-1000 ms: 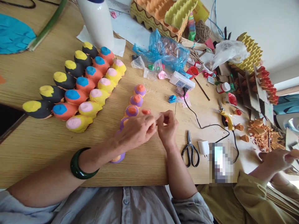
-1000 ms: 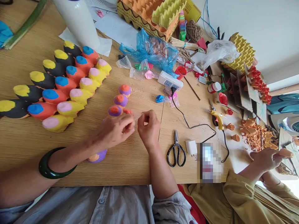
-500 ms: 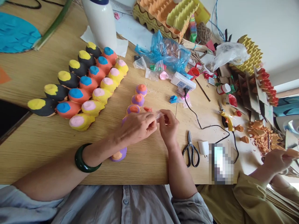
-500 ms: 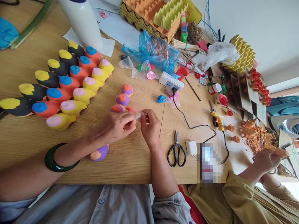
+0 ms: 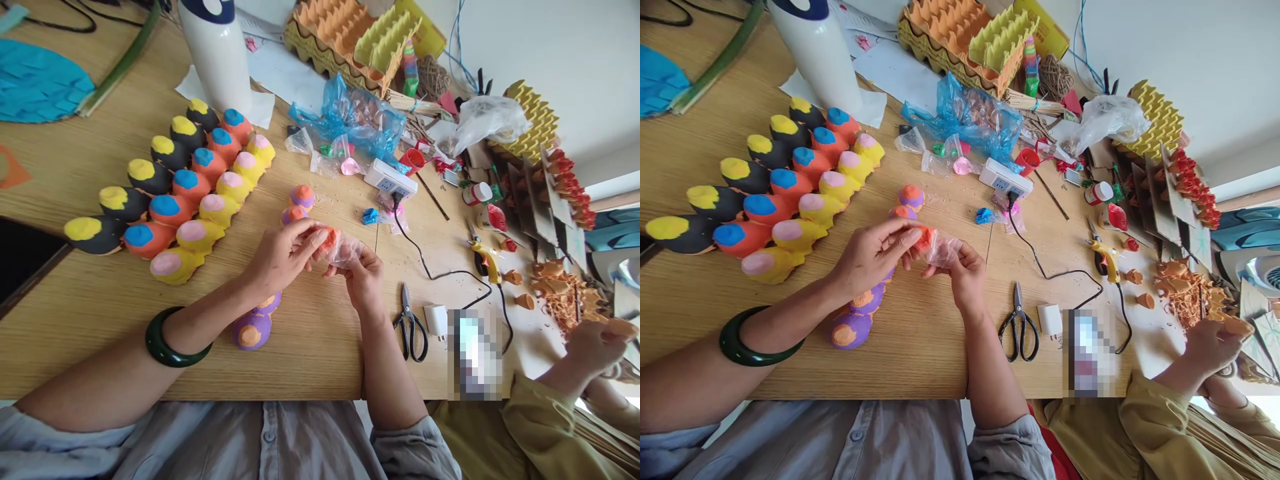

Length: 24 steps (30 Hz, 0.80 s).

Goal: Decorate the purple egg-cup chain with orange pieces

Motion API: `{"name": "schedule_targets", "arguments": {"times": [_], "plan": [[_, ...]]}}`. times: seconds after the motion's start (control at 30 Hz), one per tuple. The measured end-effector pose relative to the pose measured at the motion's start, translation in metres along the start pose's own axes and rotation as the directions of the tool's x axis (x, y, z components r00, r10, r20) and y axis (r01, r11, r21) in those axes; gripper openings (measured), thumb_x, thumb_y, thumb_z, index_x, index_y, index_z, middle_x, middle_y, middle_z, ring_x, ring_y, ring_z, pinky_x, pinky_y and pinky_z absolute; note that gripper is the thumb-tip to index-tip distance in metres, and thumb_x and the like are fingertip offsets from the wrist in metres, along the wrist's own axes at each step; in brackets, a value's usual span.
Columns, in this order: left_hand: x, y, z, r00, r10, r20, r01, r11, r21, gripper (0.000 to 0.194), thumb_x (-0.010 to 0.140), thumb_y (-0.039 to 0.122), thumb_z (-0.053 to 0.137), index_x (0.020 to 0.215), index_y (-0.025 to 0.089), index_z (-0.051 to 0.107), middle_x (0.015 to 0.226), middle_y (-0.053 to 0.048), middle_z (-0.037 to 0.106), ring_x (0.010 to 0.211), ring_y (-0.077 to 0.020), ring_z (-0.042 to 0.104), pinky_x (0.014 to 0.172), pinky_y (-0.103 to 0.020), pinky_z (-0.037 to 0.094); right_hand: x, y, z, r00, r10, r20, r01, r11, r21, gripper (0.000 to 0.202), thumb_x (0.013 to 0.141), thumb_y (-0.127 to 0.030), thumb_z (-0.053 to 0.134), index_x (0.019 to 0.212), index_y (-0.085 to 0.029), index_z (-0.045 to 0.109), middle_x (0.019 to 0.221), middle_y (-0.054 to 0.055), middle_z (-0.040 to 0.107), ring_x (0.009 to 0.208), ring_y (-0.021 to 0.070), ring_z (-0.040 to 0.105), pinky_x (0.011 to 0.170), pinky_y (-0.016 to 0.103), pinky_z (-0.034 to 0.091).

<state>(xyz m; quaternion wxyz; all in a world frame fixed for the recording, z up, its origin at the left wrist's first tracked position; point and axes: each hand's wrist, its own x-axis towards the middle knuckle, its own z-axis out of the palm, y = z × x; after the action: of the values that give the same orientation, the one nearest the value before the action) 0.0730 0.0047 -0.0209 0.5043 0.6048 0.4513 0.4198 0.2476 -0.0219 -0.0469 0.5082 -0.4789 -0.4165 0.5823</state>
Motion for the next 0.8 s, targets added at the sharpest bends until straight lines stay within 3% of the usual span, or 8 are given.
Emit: {"name": "schedule_targets", "arguments": {"times": [0.1, 0.2, 0.27, 0.37, 0.47, 0.53, 0.7, 0.8], "plan": [[0.0004, 0.0024, 0.0019, 0.996, -0.084, 0.026, 0.088, 0.983, -0.163, 0.033, 0.094, 0.048, 0.063, 0.095, 0.016, 0.071, 0.067, -0.001, 0.07, 0.056, -0.0151, 0.065, 0.049, -0.024, 0.055, 0.0005, 0.0017, -0.002, 0.996, -0.038, -0.077, 0.038, 0.999, -0.011, 0.036, 0.081, -0.053, 0.079, 0.092, -0.022, 0.063, 0.08, 0.0, 0.071, 0.059, 0.0146, 0.065, 0.057, 0.031, 0.063], [0.0005, 0.0059, 0.0025, 0.994, -0.105, -0.023, 0.096, 0.966, -0.241, 0.033, 0.093, 0.049, 0.066, 0.092, 0.016, 0.072, 0.07, -0.002, 0.071, 0.055, -0.0147, 0.067, 0.052, -0.025, 0.057, 0.0003, 0.0013, -0.0037, 0.96, -0.203, -0.195, 0.197, 0.979, -0.05, 0.033, 0.081, -0.045, 0.082, 0.089, -0.024, 0.058, 0.087, -0.001, 0.068, 0.07, 0.0129, 0.065, 0.06, 0.024, 0.06], [0.0006, 0.0059, 0.003, 0.994, -0.096, -0.044, 0.082, 0.964, -0.254, 0.033, 0.092, 0.049, 0.067, 0.092, 0.016, 0.072, 0.071, -0.001, 0.072, 0.055, -0.0142, 0.067, 0.054, -0.025, 0.059, -0.0009, -0.0005, -0.0039, 0.939, -0.277, -0.203, 0.27, 0.961, -0.061, 0.027, 0.083, -0.039, 0.081, 0.091, -0.024, 0.06, 0.097, 0.001, 0.069, 0.079, 0.0131, 0.067, 0.065, 0.023, 0.06], [0.0008, 0.0029, 0.0043, 0.994, -0.082, -0.073, 0.06, 0.962, -0.267, 0.035, 0.092, 0.05, 0.067, 0.097, 0.016, 0.073, 0.076, -0.002, 0.074, 0.057, -0.0147, 0.068, 0.057, -0.027, 0.061, -0.0038, -0.0028, -0.0028, 0.955, -0.258, -0.147, 0.248, 0.965, -0.084, 0.017, 0.091, -0.04, 0.073, 0.1, -0.025, 0.072, 0.112, 0.003, 0.072, 0.085, 0.0149, 0.069, 0.068, 0.028, 0.064], [0.0003, 0.0005, 0.0049, 0.99, -0.038, -0.133, 0.011, 0.981, -0.194, 0.039, 0.093, 0.051, 0.066, 0.108, 0.015, 0.072, 0.093, -0.006, 0.078, 0.066, -0.0156, 0.071, 0.062, -0.026, 0.061, -0.006, -0.0017, -0.0017, 0.982, -0.187, -0.035, 0.182, 0.977, -0.108, 0.026, 0.097, -0.046, 0.065, 0.104, -0.026, 0.08, 0.106, 0.004, 0.075, 0.076, 0.0151, 0.07, 0.067, 0.032, 0.066], [-0.0006, 0.0007, 0.0044, 0.992, 0.007, -0.13, -0.022, 0.993, -0.116, 0.036, 0.096, 0.049, 0.063, 0.107, 0.016, 0.072, 0.092, -0.006, 0.079, 0.066, -0.0147, 0.071, 0.062, -0.024, 0.059, -0.0066, 0.0005, -0.0013, 0.987, -0.159, 0.025, 0.16, 0.984, -0.08, 0.027, 0.095, -0.046, 0.068, 0.111, -0.028, 0.081, 0.102, 0.003, 0.077, 0.07, 0.0147, 0.07, 0.067, 0.033, 0.067], [-0.0021, 0.0022, 0.0003, 0.997, 0.055, -0.049, -0.056, 0.998, -0.025, 0.031, 0.098, 0.046, 0.06, 0.097, 0.017, 0.069, 0.076, -0.002, 0.076, 0.056, -0.0126, 0.068, 0.057, -0.022, 0.054, -0.007, 0.0035, -0.0006, 0.982, -0.185, -0.021, 0.184, 0.982, -0.048, 0.03, 0.091, -0.044, 0.076, 0.118, -0.031, 0.08, 0.088, -0.001, 0.076, 0.063, 0.0122, 0.064, 0.066, 0.032, 0.067], [-0.0017, 0.0016, -0.0025, 0.994, 0.079, -0.074, -0.073, 0.993, 0.091, 0.028, 0.099, 0.044, 0.059, 0.095, 0.018, 0.069, 0.08, -0.002, 0.078, 0.062, -0.0128, 0.069, 0.062, -0.022, 0.053, -0.0074, 0.0025, 0.0014, 0.988, -0.154, -0.005, 0.153, 0.987, -0.039, 0.031, 0.089, -0.043, 0.078, 0.117, -0.031, 0.08, 0.098, 0.0, 0.076, 0.069, 0.013, 0.066, 0.068, 0.033, 0.068]]}}
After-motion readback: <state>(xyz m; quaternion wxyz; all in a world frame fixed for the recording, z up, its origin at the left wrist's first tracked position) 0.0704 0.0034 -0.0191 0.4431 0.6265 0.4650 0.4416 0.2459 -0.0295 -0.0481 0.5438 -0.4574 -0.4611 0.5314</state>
